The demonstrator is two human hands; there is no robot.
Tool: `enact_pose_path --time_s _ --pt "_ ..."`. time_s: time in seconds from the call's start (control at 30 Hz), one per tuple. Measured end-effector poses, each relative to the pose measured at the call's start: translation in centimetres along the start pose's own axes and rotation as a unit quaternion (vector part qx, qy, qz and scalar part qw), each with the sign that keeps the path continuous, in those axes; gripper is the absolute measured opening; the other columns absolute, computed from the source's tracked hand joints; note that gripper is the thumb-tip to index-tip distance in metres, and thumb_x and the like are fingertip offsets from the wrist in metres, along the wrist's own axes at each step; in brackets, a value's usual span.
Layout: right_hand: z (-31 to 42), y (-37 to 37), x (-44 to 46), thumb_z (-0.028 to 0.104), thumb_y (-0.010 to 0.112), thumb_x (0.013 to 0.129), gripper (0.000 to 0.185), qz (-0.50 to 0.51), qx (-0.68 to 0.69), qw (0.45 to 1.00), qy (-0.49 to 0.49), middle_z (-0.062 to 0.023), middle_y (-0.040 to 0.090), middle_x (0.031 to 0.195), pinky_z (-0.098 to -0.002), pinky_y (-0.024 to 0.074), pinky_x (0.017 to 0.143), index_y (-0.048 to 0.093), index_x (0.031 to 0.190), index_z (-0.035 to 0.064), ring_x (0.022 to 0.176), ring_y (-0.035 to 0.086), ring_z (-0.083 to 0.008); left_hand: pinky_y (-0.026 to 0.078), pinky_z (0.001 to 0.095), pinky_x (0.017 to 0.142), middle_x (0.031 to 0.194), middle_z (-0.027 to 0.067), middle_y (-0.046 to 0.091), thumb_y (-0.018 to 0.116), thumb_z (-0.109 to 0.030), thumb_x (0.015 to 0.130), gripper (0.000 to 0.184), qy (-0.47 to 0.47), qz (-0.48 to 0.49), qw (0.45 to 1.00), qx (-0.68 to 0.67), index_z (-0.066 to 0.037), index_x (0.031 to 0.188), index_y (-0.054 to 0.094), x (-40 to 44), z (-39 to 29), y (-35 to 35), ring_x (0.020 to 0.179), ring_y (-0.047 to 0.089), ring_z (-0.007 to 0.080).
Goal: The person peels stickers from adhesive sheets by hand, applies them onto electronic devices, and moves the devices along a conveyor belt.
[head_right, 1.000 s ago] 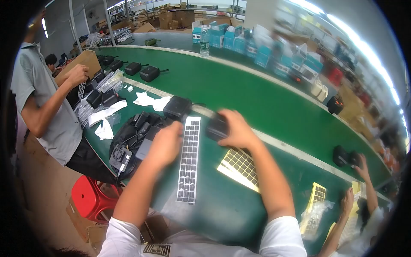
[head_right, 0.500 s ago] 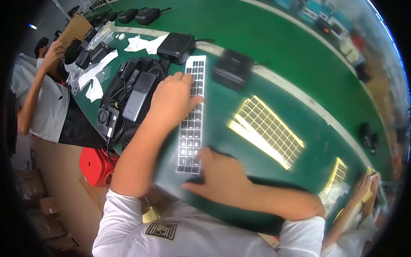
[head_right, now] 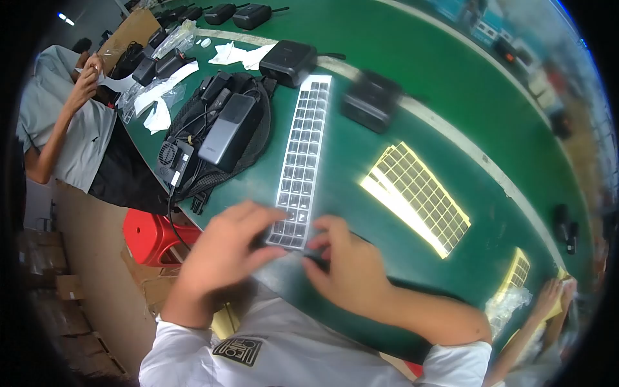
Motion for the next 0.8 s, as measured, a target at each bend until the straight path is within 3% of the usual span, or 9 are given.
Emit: enact_pose_path --time_s 0.1,0.13,0.2,0.3,0.37,0.47,0.57,0.63,0.8 --pt "-0.4 0.4 0.0 0.012 0.079 0.087 0.055 0.020 0.053 0.997 0.048 -0.0105 0.074 0.097 -0.0346 0.0573 0.066 0.045 0.129 0.0049 0.079 0.073 -0.0223 0.053 0.0431 0.075 0.093 0.0126 0.064 0.081 -0.015 0.084 0.035 -0.051 -0.062 0.995 -0.054 -0.009 0.116 0.069 -1.4 1.7 1.8 0.086 0.065 0.0345" --pt "-0.5 0.4 0.2 0.012 0.079 0.087 0.055 0.025 0.053 0.997 0.049 -0.0105 0.074 0.097 -0.0346 0.0573 0.066 0.045 0.129 0.0049 0.079 0.073 -0.0223 0.053 0.0398 0.067 0.089 0.0111 0.067 0.080 -0.012 0.085 0.024 -0.043 -0.096 0.992 -0.069 -0.006 0.108 0.072 -1.5 1.7 1.7 0.078 0.067 0.0312" --pt "-1.5 0.9 0.2 0.009 0.078 0.089 0.053 0.060 0.158 0.981 0.092 -0.0092 0.073 0.097 -0.0281 0.0549 0.064 0.043 0.129 0.0047 0.080 0.071 -0.0154 0.053 0.0384 0.065 0.089 0.0112 0.068 0.079 -0.011 0.087 0.020 -0.047 -0.111 0.986 -0.115 -0.006 0.105 0.072 -1.5 1.9 1.8 0.075 0.067 0.0299" --pt "-1.8 0.9 0.3 -0.002 0.074 0.092 0.050 0.028 0.247 0.967 0.059 -0.0081 0.073 0.102 -0.0207 0.0528 0.067 0.039 0.127 0.0035 0.087 0.068 -0.0079 0.052 0.0359 0.061 0.089 0.0114 0.070 0.078 -0.009 0.088 0.014 -0.037 -0.130 0.980 -0.148 -0.005 0.101 0.073 -1.4 1.4 1.4 0.071 0.067 0.0277" --pt "-1.6 0.7 0.4 -0.004 0.074 0.091 0.052 0.032 0.230 0.971 0.053 -0.0093 0.071 0.104 -0.0214 0.0532 0.069 0.038 0.128 0.0046 0.093 0.067 -0.0096 0.051 0.0348 0.059 0.088 0.0115 0.070 0.077 -0.008 0.089 0.010 -0.030 -0.129 0.982 -0.136 -0.004 0.098 0.074 -1.3 1.2 1.3 0.069 0.067 0.0267" --pt "-2.1 0.1 0.3 0.000 0.075 0.091 0.052 -0.014 0.269 0.961 0.065 -0.0083 0.071 0.097 -0.0240 0.0540 0.070 0.039 0.129 0.0044 0.085 0.069 -0.0126 0.051 0.0348 0.060 0.086 0.0110 0.070 0.077 -0.008 0.089 0.009 -0.038 -0.130 0.980 -0.147 -0.005 0.096 0.074 -1.1 1.4 1.3 0.070 0.067 0.0268" --pt "-2.7 0.1 0.2 -0.005 0.072 0.092 0.049 -0.031 0.369 0.926 0.072 -0.0106 0.072 0.099 -0.0238 0.0551 0.073 0.038 0.127 0.0040 0.088 0.070 -0.0133 0.051 0.0370 0.061 0.084 0.0103 0.069 0.078 -0.008 0.088 0.009 -0.025 -0.127 0.982 -0.141 -0.006 0.096 0.074 -0.8 1.4 1.2 0.069 0.066 0.0278" --pt "-2.3 0.0 0.3 -0.014 0.064 0.093 0.047 -0.021 0.394 0.918 0.037 -0.0155 0.072 0.102 -0.0255 0.0596 0.078 0.034 0.124 0.0043 0.089 0.072 -0.0141 0.053 0.0342 0.068 0.087 0.0102 0.072 0.080 -0.004 0.081 0.015 0.013 -0.120 0.989 -0.086 -0.004 0.095 0.076 -0.6 0.8 0.9 0.074 0.067 0.0263" --pt "-2.6 -0.1 0.6 -0.016 0.064 0.092 0.047 -0.030 0.432 0.901 0.031 -0.0180 0.074 0.099 -0.0248 0.0597 0.076 0.032 0.119 0.0049 0.087 0.073 -0.0154 0.051 0.0364 0.068 0.086 0.0058 0.070 0.083 -0.009 0.078 0.021 0.045 -0.158 0.986 -0.014 -0.009 0.097 0.076 -0.5 -1.1 -0.2 0.076 0.066 0.0259"
Point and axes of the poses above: each hand's wrist, its own x-axis towards the middle knuckle, its own y-axis out of the palm, z = x × y, the point moved 9 cm from there along x, towards the middle knuckle
